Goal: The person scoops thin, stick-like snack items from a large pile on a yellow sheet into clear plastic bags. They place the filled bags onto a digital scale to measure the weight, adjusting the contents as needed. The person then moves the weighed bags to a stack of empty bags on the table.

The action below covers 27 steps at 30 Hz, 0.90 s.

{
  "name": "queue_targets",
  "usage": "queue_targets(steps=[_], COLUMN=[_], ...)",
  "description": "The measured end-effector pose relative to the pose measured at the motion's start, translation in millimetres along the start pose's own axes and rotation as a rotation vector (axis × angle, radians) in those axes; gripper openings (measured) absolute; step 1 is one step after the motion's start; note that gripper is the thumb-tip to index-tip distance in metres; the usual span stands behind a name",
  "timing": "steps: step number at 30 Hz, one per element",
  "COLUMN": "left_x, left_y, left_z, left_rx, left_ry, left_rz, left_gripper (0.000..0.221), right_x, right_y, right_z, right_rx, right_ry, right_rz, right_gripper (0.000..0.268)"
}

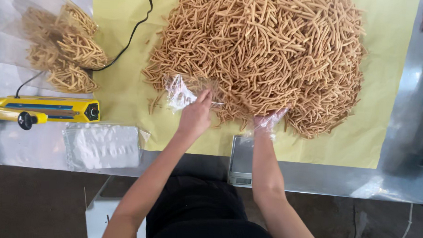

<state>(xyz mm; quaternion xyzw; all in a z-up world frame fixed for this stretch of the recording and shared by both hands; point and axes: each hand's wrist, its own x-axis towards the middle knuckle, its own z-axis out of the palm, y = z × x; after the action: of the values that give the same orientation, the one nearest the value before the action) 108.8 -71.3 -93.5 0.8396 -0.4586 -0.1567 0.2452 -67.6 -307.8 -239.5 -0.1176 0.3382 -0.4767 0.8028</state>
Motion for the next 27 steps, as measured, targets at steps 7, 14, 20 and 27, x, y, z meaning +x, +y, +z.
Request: queue_targets(steps=[7,14,20,27], left_x=[7,10,10,-7], left_y=[28,18,13,15], left_z=[-16,8,4,-21], left_rx=[-0.077,-0.210,-0.239,-0.278], left_ry=[-0.125,-0.012,0.032,0.113], left_rz=[-0.226,-0.193,-0.195,-0.127], left_gripper=[0.076,0.064,0.065,0.054], right_x=[11,-40,-104,-163], right_y=[33,29,16,13], right_z=[-35,25,111,199], right_rx=[-0.066,-0.062,-0.094,-0.069], right_ry=[-0.141,-0.176,-0.294,-0.479], right_rz=[-0.182,0.037,0.024,-0.136], right_gripper=[0.055,0.059,0.063,0.068])
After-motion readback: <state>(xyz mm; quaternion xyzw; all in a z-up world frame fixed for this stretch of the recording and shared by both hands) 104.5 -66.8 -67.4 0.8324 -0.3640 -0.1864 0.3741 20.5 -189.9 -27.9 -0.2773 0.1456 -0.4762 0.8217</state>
